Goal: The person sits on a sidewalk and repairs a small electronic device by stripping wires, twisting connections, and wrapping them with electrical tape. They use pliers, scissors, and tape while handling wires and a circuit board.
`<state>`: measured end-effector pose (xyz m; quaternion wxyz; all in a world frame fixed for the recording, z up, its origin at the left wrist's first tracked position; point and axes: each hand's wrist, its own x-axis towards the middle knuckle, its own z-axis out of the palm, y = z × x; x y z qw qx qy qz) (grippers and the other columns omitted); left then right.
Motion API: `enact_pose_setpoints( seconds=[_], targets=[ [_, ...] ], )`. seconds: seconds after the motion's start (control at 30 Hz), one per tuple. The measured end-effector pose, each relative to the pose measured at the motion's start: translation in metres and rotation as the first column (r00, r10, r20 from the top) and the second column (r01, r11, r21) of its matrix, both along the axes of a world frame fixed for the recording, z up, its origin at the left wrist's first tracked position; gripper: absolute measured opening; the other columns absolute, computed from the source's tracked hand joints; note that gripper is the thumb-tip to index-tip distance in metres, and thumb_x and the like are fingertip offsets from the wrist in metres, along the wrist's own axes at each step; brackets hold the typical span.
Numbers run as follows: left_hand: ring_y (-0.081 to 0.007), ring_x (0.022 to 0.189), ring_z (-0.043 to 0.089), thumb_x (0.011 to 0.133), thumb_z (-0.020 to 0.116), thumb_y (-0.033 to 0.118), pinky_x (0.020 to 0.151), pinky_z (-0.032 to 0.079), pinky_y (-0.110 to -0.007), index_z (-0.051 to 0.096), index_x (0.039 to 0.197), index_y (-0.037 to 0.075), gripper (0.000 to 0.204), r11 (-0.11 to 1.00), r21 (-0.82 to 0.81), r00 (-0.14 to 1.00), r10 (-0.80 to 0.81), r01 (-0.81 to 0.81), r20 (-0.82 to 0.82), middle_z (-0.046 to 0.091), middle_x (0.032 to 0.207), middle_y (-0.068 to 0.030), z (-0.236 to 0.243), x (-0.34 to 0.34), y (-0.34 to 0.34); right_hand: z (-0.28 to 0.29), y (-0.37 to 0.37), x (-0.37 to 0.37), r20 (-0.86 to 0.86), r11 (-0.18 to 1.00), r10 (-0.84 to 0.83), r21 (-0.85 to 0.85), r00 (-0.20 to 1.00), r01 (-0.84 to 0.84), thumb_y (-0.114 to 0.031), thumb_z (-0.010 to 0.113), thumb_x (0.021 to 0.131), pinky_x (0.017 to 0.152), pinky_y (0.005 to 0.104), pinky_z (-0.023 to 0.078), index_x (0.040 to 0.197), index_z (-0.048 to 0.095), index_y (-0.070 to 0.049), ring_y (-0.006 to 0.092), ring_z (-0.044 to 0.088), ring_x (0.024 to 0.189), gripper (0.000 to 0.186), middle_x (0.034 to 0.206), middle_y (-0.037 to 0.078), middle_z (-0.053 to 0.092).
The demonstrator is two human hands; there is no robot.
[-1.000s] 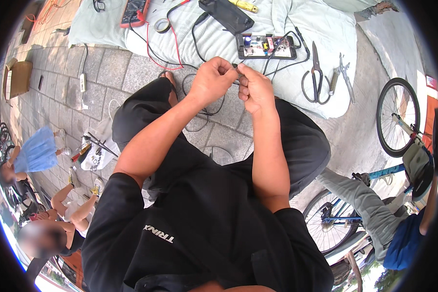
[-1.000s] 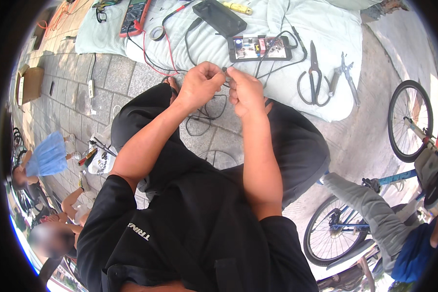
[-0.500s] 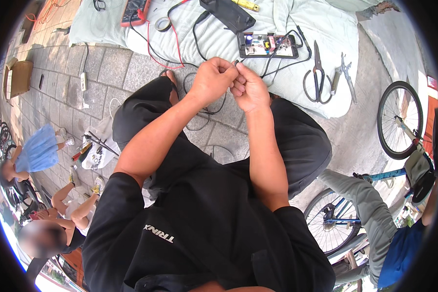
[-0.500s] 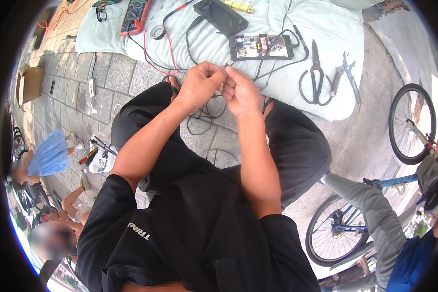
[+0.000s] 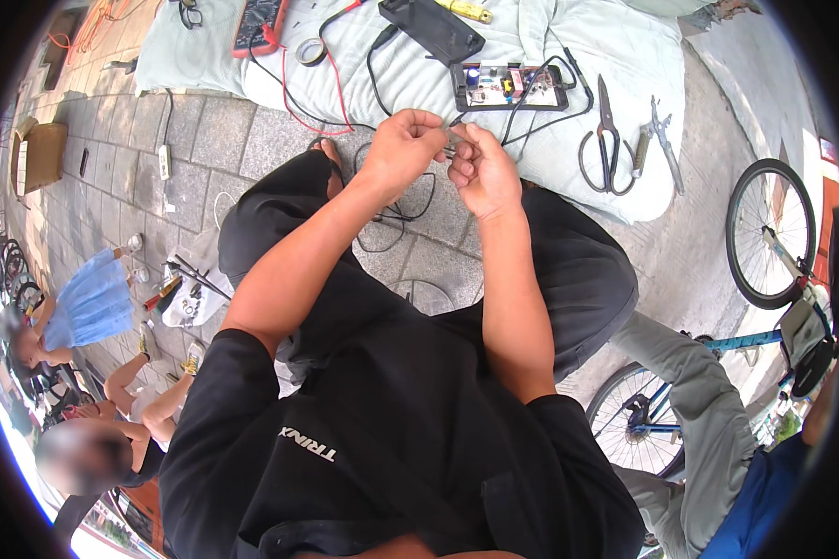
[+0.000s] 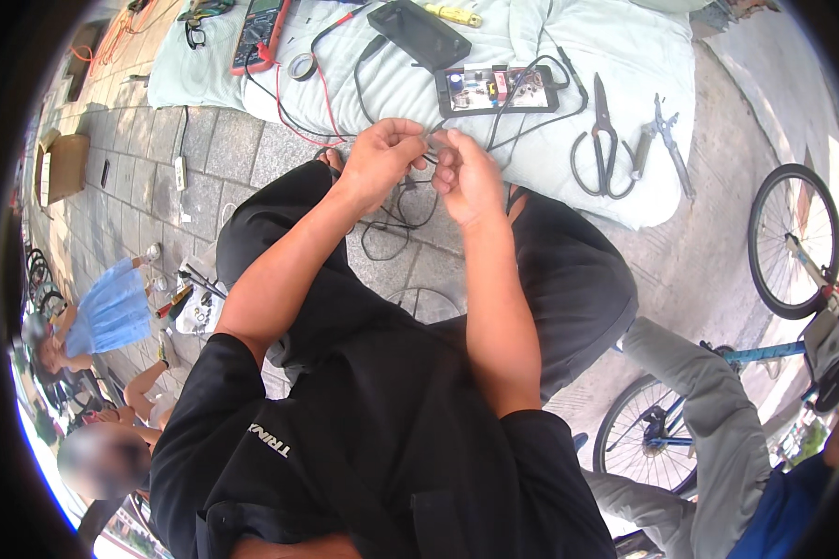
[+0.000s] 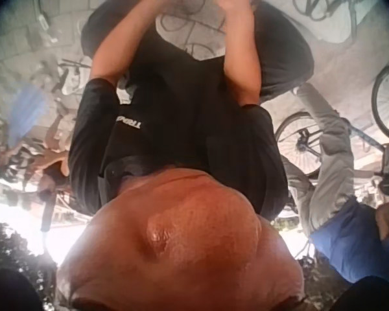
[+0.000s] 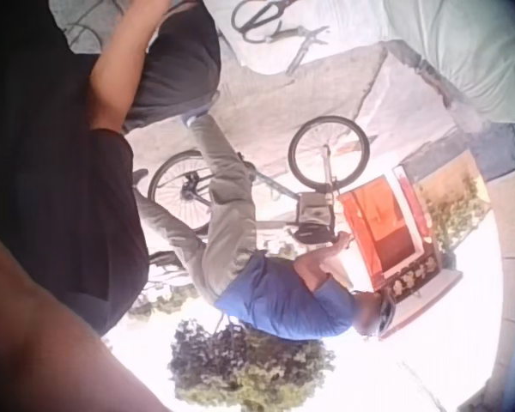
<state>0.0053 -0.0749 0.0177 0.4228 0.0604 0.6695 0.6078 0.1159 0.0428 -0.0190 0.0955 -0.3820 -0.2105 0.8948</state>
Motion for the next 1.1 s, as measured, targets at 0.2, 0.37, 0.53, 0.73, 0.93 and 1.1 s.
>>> enact_pose_setpoints(
  seconds=[0.2,0.37,0.53,0.73,0.93,1.1],
  targets=[
    [-0.0104,0.077,0.066,0.092,0.07,0.01,0.068,0.053,-0.027,0.07,0.108,-0.006,0.023,0.998,-0.03,0.996,-0.061,0.059,-0.059,0.073,0.088,-0.0062,0.0,-0.001,-0.003,0.036,-0.017,-0.005,0.236,0.879,-0.154,0.477,0.96,0.024,-0.016,0.073,0.096,0.048,0.024,0.035,0.099,0.072,0.004,0.0059,0.047,0.055,0.02,0.07,-0.001,0.057],
    [-0.011,0.081,0.068,0.093,0.07,0.012,0.074,0.056,-0.027,0.071,0.11,-0.006,0.024,0.998,-0.022,0.976,-0.068,0.065,-0.206,0.075,0.092,-0.0076,0.002,0.005,-0.004,0.04,-0.026,-0.014,0.289,0.792,-0.167,0.609,0.943,-0.046,-0.017,0.075,0.096,0.046,0.0243,0.032,0.094,0.074,0.003,0.004,0.045,0.053,0.021,0.072,-0.002,0.061],
    [-0.0099,0.089,0.069,0.095,0.069,0.007,0.079,0.056,-0.026,0.068,0.116,-0.007,0.025,0.99,-0.045,0.964,-0.143,0.136,-0.223,0.075,0.101,-0.0084,0.008,0.004,-0.004,0.038,-0.016,-0.012,0.294,0.936,-0.054,0.348,0.954,-0.054,-0.017,0.075,0.095,0.045,0.0265,0.032,0.091,0.072,0.001,0.0074,0.044,0.05,0.019,0.067,-0.002,0.056],
    [-0.0125,0.092,0.072,0.095,0.068,0.006,0.083,0.059,-0.028,0.067,0.117,-0.008,0.026,0.987,-0.03,0.95,-0.159,0.157,-0.27,0.076,0.105,-0.0121,0.005,0.005,-0.005,0.021,-0.004,-0.01,0.145,0.988,-0.011,0.152,0.989,-0.011,-0.017,0.073,0.096,0.045,0.0267,0.032,0.096,0.071,-0.002,0.009,0.043,0.051,0.016,0.069,-0.002,0.053],
    [-0.0152,0.09,0.073,0.097,0.066,0.005,0.083,0.059,-0.029,0.062,0.119,-0.014,0.029,0.989,0.047,0.989,-0.141,0.143,-0.043,0.076,0.104,-0.0155,0.035,0.005,-0.003,0.01,-0.006,-0.011,-0.011,0.999,-0.041,-0.003,0.999,0.041,-0.014,0.069,0.097,0.048,0.0254,0.033,0.109,0.069,0.001,0.008,0.043,0.054,0.019,0.07,-0.003,0.051],
    [-0.0155,0.089,0.073,0.097,0.065,0.005,0.08,0.059,-0.029,0.062,0.119,-0.014,0.029,0.987,0.062,0.988,-0.148,0.151,-0.049,0.075,0.103,-0.0158,0.03,0.005,-0.003,0.012,-0.005,-0.015,0.02,1.0,-0.022,0.021,1.0,0.022,-0.017,0.065,0.1,0.047,0.024,0.032,0.11,0.066,-0.002,0.0063,0.041,0.054,0.018,0.069,-0.006,0.049]
  ],
)
